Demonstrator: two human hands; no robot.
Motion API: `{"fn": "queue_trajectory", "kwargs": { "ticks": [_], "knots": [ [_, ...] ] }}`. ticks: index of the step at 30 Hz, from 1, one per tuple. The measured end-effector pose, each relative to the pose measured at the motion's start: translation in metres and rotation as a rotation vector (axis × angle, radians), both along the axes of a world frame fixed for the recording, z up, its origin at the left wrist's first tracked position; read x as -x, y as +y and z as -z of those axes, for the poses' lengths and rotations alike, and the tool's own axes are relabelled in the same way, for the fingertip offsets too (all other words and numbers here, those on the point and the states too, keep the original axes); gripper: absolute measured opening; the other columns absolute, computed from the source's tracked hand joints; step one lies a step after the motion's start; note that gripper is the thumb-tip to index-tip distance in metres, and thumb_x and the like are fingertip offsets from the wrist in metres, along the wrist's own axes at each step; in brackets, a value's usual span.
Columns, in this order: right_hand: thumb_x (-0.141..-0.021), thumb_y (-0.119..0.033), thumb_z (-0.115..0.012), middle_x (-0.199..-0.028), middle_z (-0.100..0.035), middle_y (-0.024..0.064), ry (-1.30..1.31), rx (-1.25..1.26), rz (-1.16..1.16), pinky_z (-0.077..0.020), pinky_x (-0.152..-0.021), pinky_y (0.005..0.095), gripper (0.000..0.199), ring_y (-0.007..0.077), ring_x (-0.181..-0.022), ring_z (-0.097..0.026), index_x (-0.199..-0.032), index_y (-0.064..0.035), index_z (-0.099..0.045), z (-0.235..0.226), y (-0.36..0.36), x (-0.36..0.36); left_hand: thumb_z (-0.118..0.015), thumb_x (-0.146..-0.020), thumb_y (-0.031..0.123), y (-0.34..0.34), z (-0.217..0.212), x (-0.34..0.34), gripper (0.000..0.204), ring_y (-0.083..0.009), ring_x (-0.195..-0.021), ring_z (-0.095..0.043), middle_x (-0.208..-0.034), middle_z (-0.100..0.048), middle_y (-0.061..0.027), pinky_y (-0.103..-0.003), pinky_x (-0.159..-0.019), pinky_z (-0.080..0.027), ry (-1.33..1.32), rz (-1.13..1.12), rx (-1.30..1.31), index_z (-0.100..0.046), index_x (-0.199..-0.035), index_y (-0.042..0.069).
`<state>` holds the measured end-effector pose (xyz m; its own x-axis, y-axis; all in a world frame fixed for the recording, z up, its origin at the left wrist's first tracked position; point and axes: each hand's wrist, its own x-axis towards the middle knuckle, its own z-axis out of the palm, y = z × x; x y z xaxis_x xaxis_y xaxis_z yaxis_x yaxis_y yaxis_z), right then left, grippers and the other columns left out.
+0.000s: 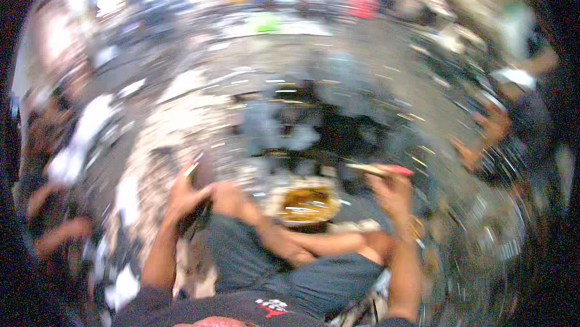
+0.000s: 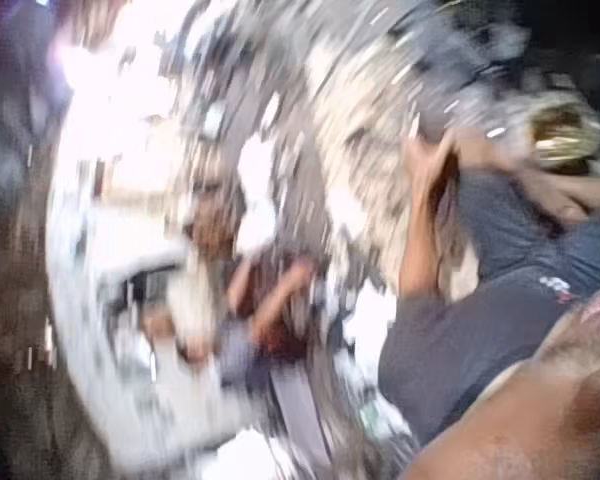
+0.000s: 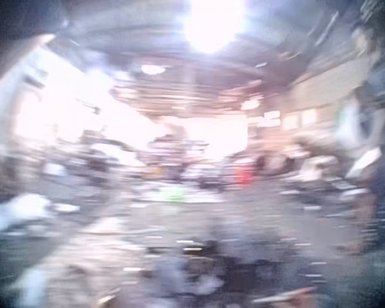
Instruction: The person sits on the floor and repeatedly applies a brown adhesive to the soles of black sandals using a brush. After finishing several units, the person stands, walks across the workshop, and lifts a large black sheet of material.
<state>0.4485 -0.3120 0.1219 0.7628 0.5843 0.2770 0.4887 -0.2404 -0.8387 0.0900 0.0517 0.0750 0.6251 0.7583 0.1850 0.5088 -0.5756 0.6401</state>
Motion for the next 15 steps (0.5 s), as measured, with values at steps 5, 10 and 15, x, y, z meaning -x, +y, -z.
{"fn": "queue_trajectory", "kwargs": {
  "ticks": [5,10,15],
  "knots": [
    [-0.092,-0.009,-0.069,-0.108,-0.070,0.0073,0.089,-0.061,0.029,-0.0486,-0.093,0.0323,0.023,0.0170,-0.102,-0.064,-0.113,-0.0005,-0.066,0.025,-0.005,0.014,-0.083,-0.064,0.061,0.179,-0.169,0.005,0.128,-0.0346,-0.131,-0.052,-0.142,-0.052,-0.0285,-0.041,-0.109,-0.039,-0.072,-0.189,-0.257,-0.022,-0.155,-0.006],
    [-0.093,-0.009,-0.069,-0.110,-0.068,0.0045,0.253,-0.141,-0.098,-0.0458,-0.095,0.0296,0.022,0.0143,-0.102,-0.062,-0.113,-0.0006,-0.065,0.061,0.028,0.042,-0.082,-0.059,0.055,0.247,-0.317,0.046,0.125,-0.0329,-0.110,-0.065,-0.128,-0.060,-0.0289,-0.040,-0.091,-0.056,0.019,-0.593,-0.362,-0.024,-0.151,-0.006],
    [-0.095,-0.015,-0.069,-0.117,-0.066,0.0060,0.386,-0.340,0.145,-0.0446,-0.097,0.0296,0.031,0.0149,-0.106,-0.060,-0.120,0.0013,-0.063,0.079,-0.014,0.027,-0.080,-0.070,0.041,0.103,-0.191,-0.012,0.087,-0.0364,-0.124,-0.058,-0.135,-0.059,-0.0236,-0.043,-0.107,-0.043,-0.085,0.223,-0.201,-0.050,-0.141,0.000]
  ]
}}
